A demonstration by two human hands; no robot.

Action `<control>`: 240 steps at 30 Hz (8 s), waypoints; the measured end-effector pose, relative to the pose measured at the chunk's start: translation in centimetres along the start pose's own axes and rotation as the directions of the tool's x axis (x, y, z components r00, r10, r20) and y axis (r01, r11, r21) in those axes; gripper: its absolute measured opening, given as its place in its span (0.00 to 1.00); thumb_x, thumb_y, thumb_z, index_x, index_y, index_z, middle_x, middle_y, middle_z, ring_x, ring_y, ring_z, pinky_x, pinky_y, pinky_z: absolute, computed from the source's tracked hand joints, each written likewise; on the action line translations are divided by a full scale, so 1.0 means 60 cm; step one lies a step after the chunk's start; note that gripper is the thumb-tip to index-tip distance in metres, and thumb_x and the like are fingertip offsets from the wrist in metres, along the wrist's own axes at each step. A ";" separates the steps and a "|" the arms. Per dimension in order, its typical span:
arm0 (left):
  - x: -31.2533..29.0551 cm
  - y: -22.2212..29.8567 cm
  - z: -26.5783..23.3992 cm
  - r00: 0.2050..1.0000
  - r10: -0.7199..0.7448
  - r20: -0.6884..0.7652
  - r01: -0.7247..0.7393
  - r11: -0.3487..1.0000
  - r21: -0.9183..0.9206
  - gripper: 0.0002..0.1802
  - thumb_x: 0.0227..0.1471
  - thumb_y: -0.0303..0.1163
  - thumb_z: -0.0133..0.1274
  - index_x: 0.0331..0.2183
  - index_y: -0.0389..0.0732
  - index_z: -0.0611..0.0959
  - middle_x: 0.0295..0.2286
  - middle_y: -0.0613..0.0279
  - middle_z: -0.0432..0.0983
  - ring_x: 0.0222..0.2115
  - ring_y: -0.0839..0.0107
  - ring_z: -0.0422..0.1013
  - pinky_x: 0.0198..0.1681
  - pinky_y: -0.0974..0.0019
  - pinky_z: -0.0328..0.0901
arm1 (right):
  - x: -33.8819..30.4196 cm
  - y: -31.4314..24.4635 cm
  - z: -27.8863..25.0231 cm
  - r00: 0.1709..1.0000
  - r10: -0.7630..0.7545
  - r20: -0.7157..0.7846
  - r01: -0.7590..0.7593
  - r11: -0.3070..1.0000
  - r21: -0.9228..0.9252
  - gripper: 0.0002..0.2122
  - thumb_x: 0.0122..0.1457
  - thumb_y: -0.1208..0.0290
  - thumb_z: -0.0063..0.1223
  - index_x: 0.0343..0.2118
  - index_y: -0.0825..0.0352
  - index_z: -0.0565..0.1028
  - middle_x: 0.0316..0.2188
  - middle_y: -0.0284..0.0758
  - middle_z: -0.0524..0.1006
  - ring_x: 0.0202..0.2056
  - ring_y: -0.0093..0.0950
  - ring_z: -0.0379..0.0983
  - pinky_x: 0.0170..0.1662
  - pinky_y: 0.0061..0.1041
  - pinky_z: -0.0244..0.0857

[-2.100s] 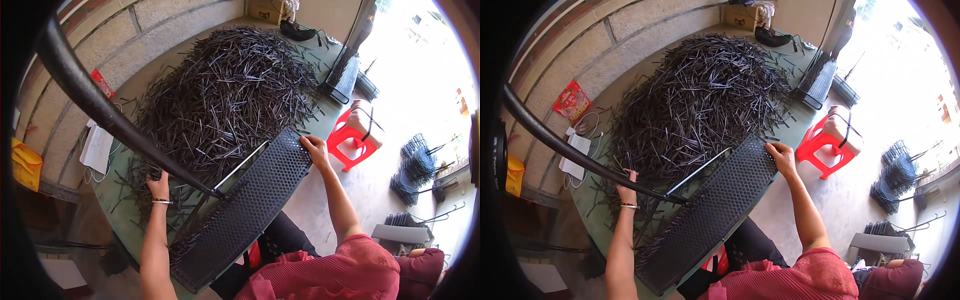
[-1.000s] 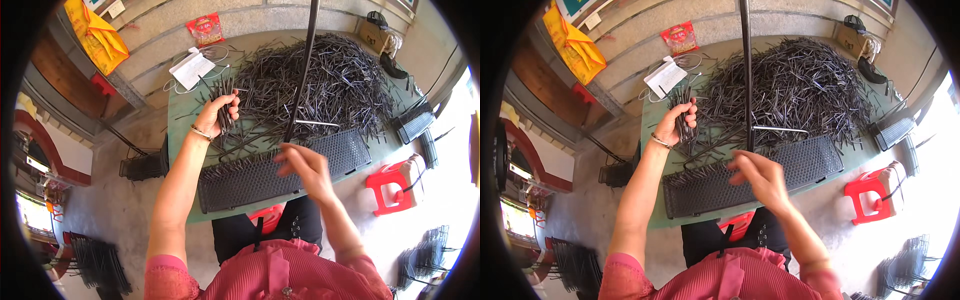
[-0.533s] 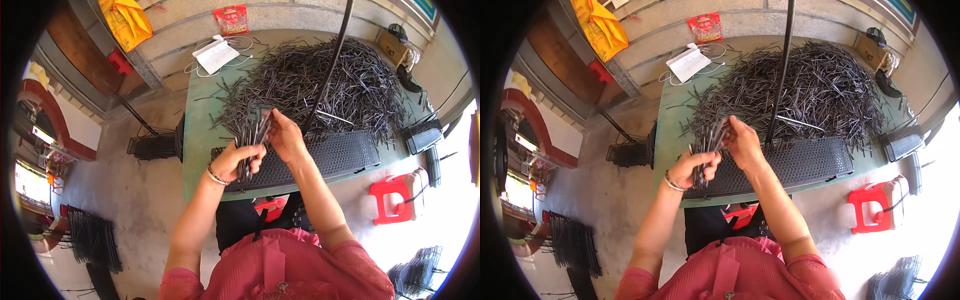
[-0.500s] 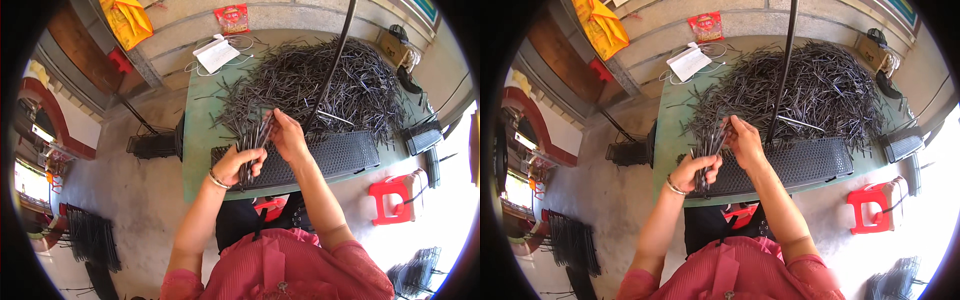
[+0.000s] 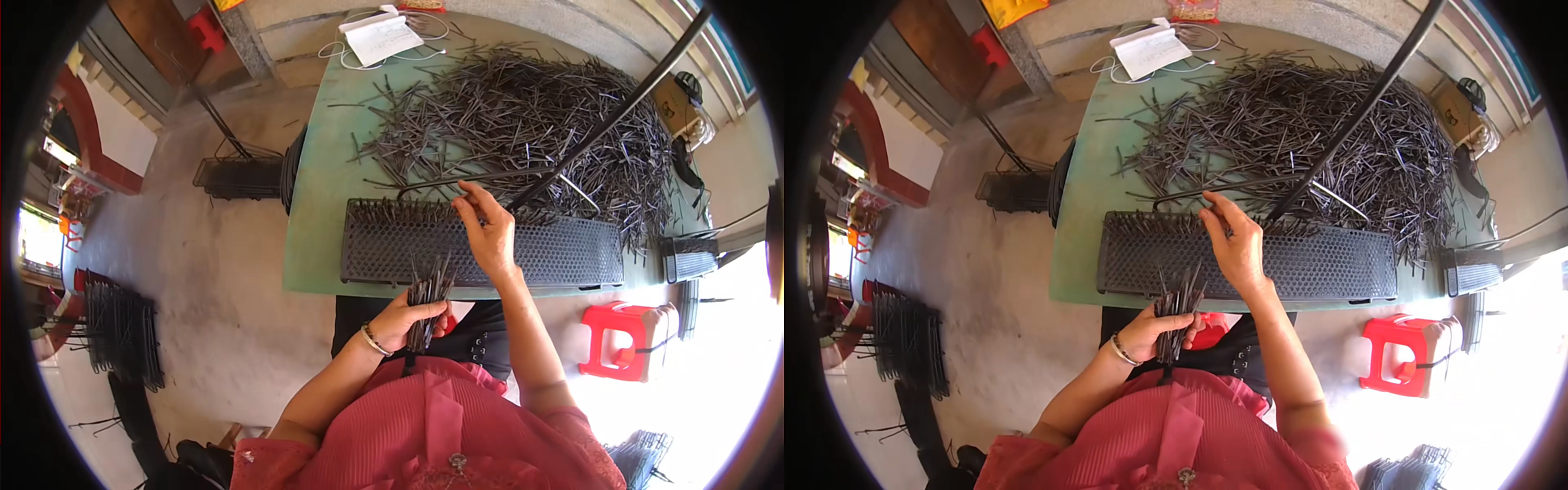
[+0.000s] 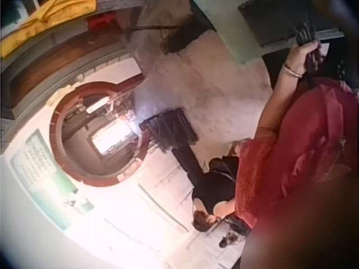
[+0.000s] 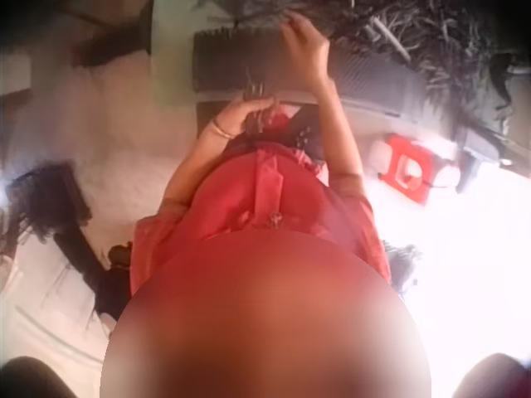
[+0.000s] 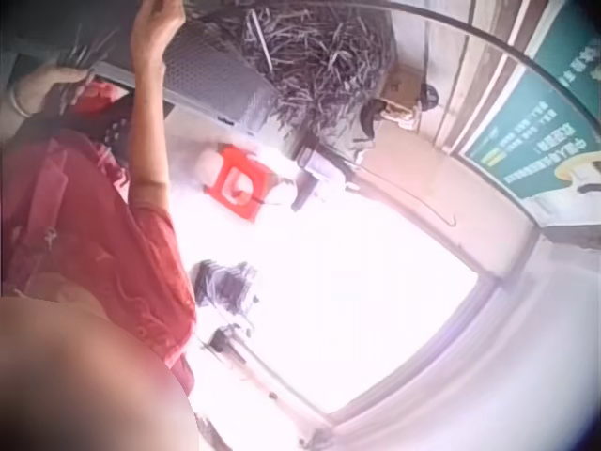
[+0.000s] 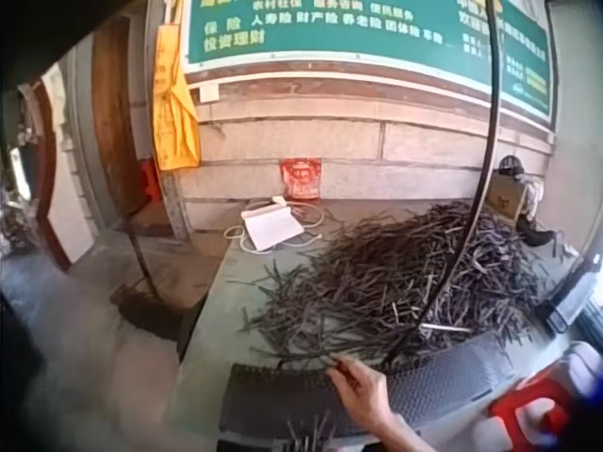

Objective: The person is manually inserting thin metal rods into a perforated metal plate.

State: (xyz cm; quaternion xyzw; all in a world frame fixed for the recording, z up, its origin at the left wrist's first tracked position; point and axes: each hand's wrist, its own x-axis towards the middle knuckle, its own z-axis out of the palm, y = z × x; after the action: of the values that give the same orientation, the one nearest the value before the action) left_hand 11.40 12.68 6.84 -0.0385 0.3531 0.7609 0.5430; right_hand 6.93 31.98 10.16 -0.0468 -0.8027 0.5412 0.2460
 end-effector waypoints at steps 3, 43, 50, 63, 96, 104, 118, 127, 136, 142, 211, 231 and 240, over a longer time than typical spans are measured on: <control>-0.005 -0.008 -0.011 0.998 0.048 -0.047 -0.047 0.999 0.025 0.10 0.51 0.27 0.54 0.38 0.37 0.76 0.28 0.62 0.76 0.27 0.73 0.72 0.28 0.69 0.68 | 0.002 0.004 0.011 0.995 -0.098 -0.013 0.096 0.987 -0.126 0.12 0.55 0.78 0.54 0.42 0.70 0.74 0.29 0.36 0.78 0.31 0.19 0.74 0.35 0.18 0.67; -0.002 -0.005 -0.006 0.999 0.020 0.043 -0.028 0.983 0.180 0.13 0.53 0.31 0.52 0.39 0.39 0.70 0.25 0.65 0.71 0.20 0.79 0.68 0.22 0.74 0.65 | -0.017 -0.022 -0.004 0.972 -0.168 0.166 0.200 0.959 -0.199 0.09 0.55 0.73 0.53 0.36 0.71 0.77 0.34 0.38 0.75 0.35 0.30 0.72 0.39 0.26 0.64; 0.007 0.008 0.013 0.996 0.036 0.083 -0.057 0.962 0.266 0.14 0.52 0.30 0.53 0.40 0.39 0.69 0.25 0.65 0.70 0.20 0.79 0.68 0.22 0.74 0.65 | -0.043 -0.034 -0.022 0.822 0.319 0.472 -0.378 0.925 0.033 0.10 0.56 0.71 0.54 0.37 0.73 0.76 0.30 0.35 0.78 0.33 0.20 0.72 0.36 0.20 0.65; 0.002 -0.019 0.003 0.998 -0.033 -0.052 0.033 0.999 -0.002 0.11 0.53 0.33 0.49 0.35 0.35 0.76 0.29 0.58 0.75 0.27 0.74 0.72 0.30 0.71 0.69 | -0.007 0.017 -0.016 0.979 -0.061 -0.195 0.029 0.986 -0.162 0.06 0.53 0.78 0.55 0.34 0.70 0.76 0.28 0.36 0.76 0.27 0.24 0.72 0.33 0.20 0.66; 0.017 -0.025 0.013 0.995 0.032 -0.090 -0.028 0.999 0.046 0.10 0.53 0.30 0.51 0.37 0.35 0.78 0.33 0.56 0.77 0.28 0.73 0.72 0.29 0.71 0.69 | -0.028 -0.016 -0.057 0.918 0.396 0.013 -0.392 0.903 0.177 0.10 0.56 0.70 0.55 0.32 0.75 0.76 0.20 0.30 0.75 0.22 0.14 0.69 0.26 0.14 0.62; 0.013 -0.027 0.012 0.994 0.061 -0.093 -0.055 0.997 0.063 0.13 0.54 0.29 0.49 0.41 0.35 0.77 0.33 0.58 0.77 0.28 0.75 0.72 0.31 0.70 0.69 | -0.010 0.038 -0.031 0.970 0.143 -0.196 -0.131 0.989 0.070 0.06 0.54 0.77 0.56 0.31 0.75 0.76 0.22 0.33 0.76 0.23 0.17 0.70 0.28 0.16 0.64; 0.012 -0.023 0.014 0.994 0.026 -0.106 -0.025 1.000 0.011 0.12 0.53 0.28 0.50 0.40 0.32 0.77 0.34 0.54 0.77 0.31 0.69 0.74 0.37 0.66 0.71 | -0.024 0.022 -0.020 0.995 -0.072 -0.062 0.061 0.984 -0.169 0.05 0.50 0.81 0.57 0.30 0.74 0.77 0.27 0.36 0.77 0.24 0.19 0.71 0.28 0.16 0.64; 0.013 -0.023 0.011 0.994 0.026 -0.103 -0.024 1.000 0.017 0.14 0.52 0.27 0.50 0.41 0.30 0.76 0.34 0.52 0.77 0.34 0.65 0.75 0.39 0.65 0.71 | -0.028 0.015 -0.023 0.998 -0.030 -0.051 0.019 0.980 -0.200 0.08 0.51 0.80 0.57 0.35 0.73 0.77 0.27 0.36 0.77 0.25 0.21 0.72 0.30 0.18 0.66; 0.018 -0.027 0.024 0.990 0.066 -0.126 -0.069 0.997 -0.020 0.14 0.52 0.26 0.50 0.41 0.30 0.76 0.36 0.51 0.77 0.35 0.65 0.75 0.40 0.63 0.72 | -0.014 0.032 -0.023 0.992 0.010 -0.129 -0.028 0.991 -0.134 0.19 0.52 0.77 0.56 0.48 0.67 0.69 0.25 0.35 0.78 0.24 0.22 0.74 0.31 0.20 0.68; 0.017 -0.025 0.020 0.990 0.004 -0.142 -0.005 1.000 -0.003 0.14 0.53 0.27 0.50 0.42 0.32 0.77 0.37 0.53 0.77 0.36 0.67 0.75 0.39 0.64 0.71 | -0.011 0.036 -0.021 0.996 -0.066 -0.063 0.053 0.979 -0.195 0.19 0.54 0.78 0.54 0.50 0.66 0.67 0.26 0.37 0.77 0.25 0.25 0.74 0.32 0.22 0.68; 0.027 -0.037 0.024 0.995 0.046 -0.091 -0.041 0.998 0.056 0.13 0.52 0.24 0.51 0.41 0.32 0.76 0.36 0.51 0.76 0.35 0.67 0.74 0.40 0.64 0.71 | -0.013 0.026 -0.071 0.983 0.160 -0.090 -0.147 0.979 0.139 0.09 0.57 0.74 0.53 0.37 0.74 0.74 0.29 0.33 0.79 0.32 0.17 0.73 0.38 0.16 0.65; 0.029 -0.035 0.019 0.997 -0.007 -0.082 0.001 0.997 -0.072 0.15 0.51 0.24 0.50 0.42 0.31 0.75 0.38 0.49 0.75 0.38 0.63 0.74 0.41 0.62 0.71 | -0.010 0.062 -0.059 0.995 -0.037 -0.094 0.026 0.993 -0.118 0.08 0.58 0.76 0.51 0.40 0.71 0.74 0.32 0.33 0.80 0.37 0.19 0.73 0.43 0.18 0.64; 0.028 -0.032 0.021 0.994 -0.018 -0.105 0.015 1.000 -0.027 0.15 0.51 0.25 0.50 0.43 0.31 0.75 0.38 0.49 0.76 0.38 0.64 0.74 0.40 0.62 0.72 | -0.023 0.062 -0.047 0.955 -0.231 -0.185 0.163 0.932 -0.323 0.11 0.51 0.78 0.57 0.39 0.66 0.76 0.30 0.32 0.80 0.33 0.28 0.72 0.41 0.24 0.62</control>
State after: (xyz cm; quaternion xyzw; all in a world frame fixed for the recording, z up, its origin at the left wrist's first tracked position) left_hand 12.76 15.04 6.07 -0.0886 0.3708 0.7578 0.5295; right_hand 8.69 35.37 7.20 -0.0625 -0.8447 0.3752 0.3766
